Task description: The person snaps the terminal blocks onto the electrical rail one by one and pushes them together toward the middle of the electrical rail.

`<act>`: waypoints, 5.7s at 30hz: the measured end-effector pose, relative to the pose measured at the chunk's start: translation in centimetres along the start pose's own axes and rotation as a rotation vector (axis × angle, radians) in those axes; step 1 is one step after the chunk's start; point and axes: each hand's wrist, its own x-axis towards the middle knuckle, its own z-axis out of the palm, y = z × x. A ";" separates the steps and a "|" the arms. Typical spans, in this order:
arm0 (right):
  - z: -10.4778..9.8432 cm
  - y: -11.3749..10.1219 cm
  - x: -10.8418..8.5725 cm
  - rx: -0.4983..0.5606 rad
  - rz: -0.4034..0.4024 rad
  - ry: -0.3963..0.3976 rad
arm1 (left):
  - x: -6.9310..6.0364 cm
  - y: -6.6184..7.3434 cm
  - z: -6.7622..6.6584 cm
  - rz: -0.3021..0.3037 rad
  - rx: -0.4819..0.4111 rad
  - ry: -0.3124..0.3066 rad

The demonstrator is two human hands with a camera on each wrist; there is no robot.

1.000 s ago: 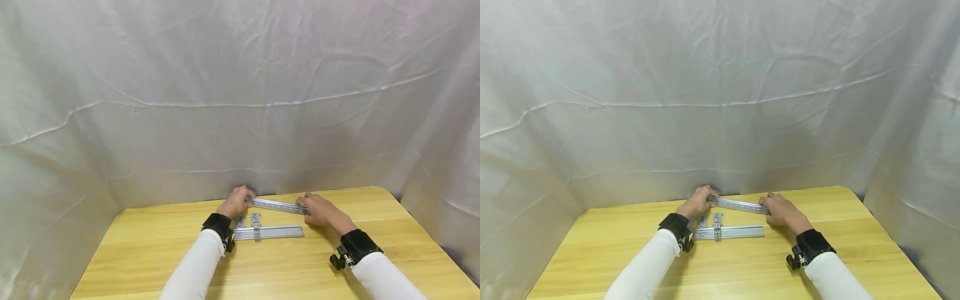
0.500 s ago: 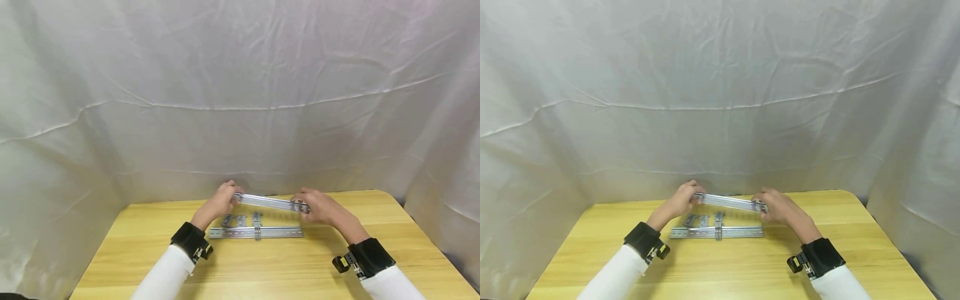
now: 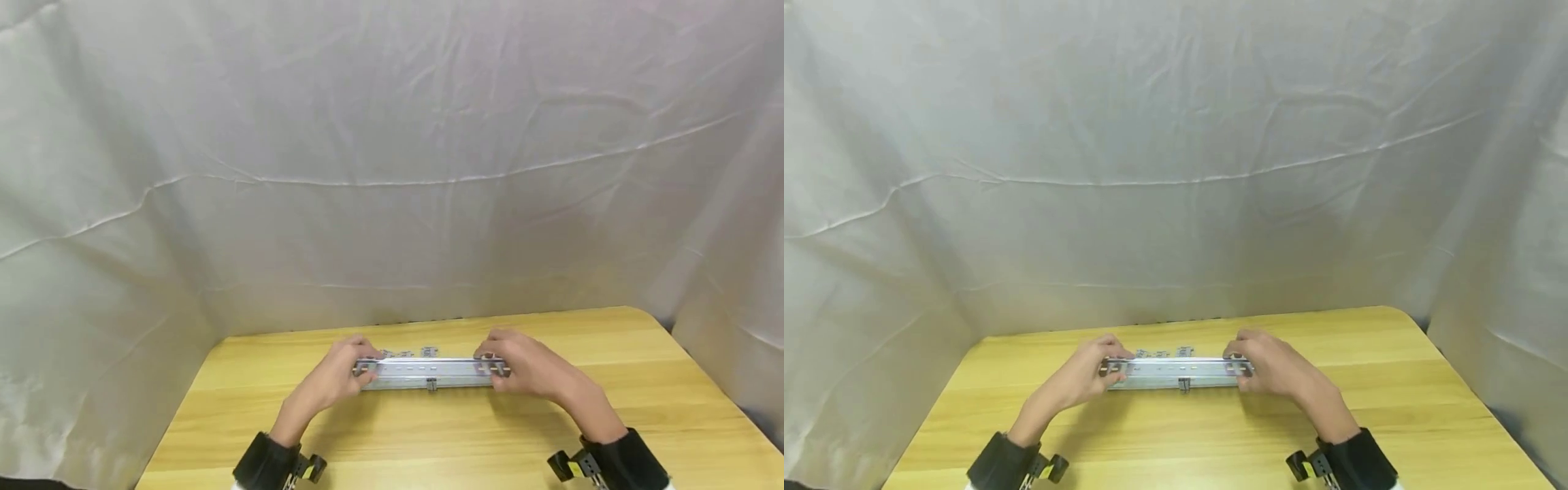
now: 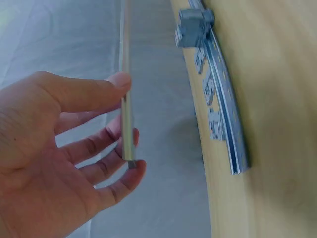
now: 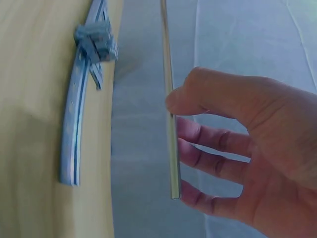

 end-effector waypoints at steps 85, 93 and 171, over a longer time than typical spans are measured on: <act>6.4 4.7 11.2 -0.059 0.019 -0.190 | -2.9 0.9 6.6 -0.126 -0.011 0.006; 5.9 4.8 10.7 -0.042 0.049 -0.149 | -3.2 0.6 6.9 -0.122 -0.030 -0.013; 4.2 5.2 -8.1 0.752 0.230 -0.067 | -3.5 -2.1 5.1 -0.095 -0.145 -0.033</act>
